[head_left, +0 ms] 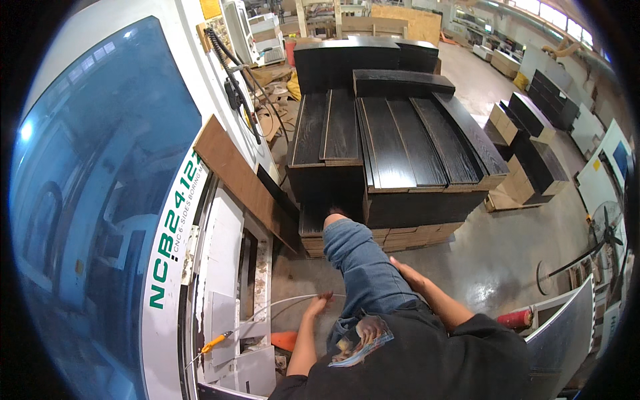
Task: The person uses a small yellow-handled tool to pry strips off dark wooden boards and positions them on a machine table before moving and stacking the finished parts.
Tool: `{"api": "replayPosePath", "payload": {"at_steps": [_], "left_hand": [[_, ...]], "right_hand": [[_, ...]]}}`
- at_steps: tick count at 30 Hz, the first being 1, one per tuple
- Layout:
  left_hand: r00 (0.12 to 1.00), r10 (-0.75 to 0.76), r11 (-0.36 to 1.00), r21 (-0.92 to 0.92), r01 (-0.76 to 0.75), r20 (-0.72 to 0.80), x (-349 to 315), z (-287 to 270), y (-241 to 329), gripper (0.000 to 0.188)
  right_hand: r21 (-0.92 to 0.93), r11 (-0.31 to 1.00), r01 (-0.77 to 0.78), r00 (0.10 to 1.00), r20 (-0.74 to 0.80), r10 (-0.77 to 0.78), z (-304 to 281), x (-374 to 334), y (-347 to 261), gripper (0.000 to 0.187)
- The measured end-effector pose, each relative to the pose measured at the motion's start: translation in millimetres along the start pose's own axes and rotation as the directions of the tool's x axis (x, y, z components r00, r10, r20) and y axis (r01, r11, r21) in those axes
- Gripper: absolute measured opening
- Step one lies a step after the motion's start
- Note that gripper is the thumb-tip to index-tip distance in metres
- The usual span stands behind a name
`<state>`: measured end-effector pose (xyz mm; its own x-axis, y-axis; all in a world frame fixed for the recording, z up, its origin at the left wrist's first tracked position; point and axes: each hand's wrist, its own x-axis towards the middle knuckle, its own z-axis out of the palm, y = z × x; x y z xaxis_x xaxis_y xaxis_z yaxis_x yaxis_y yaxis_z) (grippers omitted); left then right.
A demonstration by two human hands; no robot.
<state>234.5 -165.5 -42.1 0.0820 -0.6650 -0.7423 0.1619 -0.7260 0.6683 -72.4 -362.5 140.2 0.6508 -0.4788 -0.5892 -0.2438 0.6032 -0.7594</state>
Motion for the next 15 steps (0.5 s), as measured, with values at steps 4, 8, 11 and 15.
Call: {"api": "replayPosePath", "payload": {"at_steps": [4,8,11,15], "left_hand": [[0.993,-0.001,0.985,-0.172,-0.020,-0.117,7,-11,-81,0.040],[0.978,-0.164,0.937,-0.329,0.115,-0.126,-23,-2,-132,0.046],[0.960,-0.230,0.959,-0.202,0.197,-0.161,-33,10,-162,0.054],[0.937,-0.330,0.944,-0.008,0.331,-0.119,-24,11,-153,0.055]], "right_hand": [[-0.300,0.950,-0.089,0.979,-0.200,0.029,-65,24,67,0.049],[-0.191,0.973,-0.131,0.963,-0.256,0.080,-65,46,46,0.042],[-0.484,0.875,-0.022,0.983,-0.170,-0.069,-55,91,7,0.044],[-0.714,0.653,0.253,0.955,0.079,-0.285,-32,124,-25,0.051]]}}
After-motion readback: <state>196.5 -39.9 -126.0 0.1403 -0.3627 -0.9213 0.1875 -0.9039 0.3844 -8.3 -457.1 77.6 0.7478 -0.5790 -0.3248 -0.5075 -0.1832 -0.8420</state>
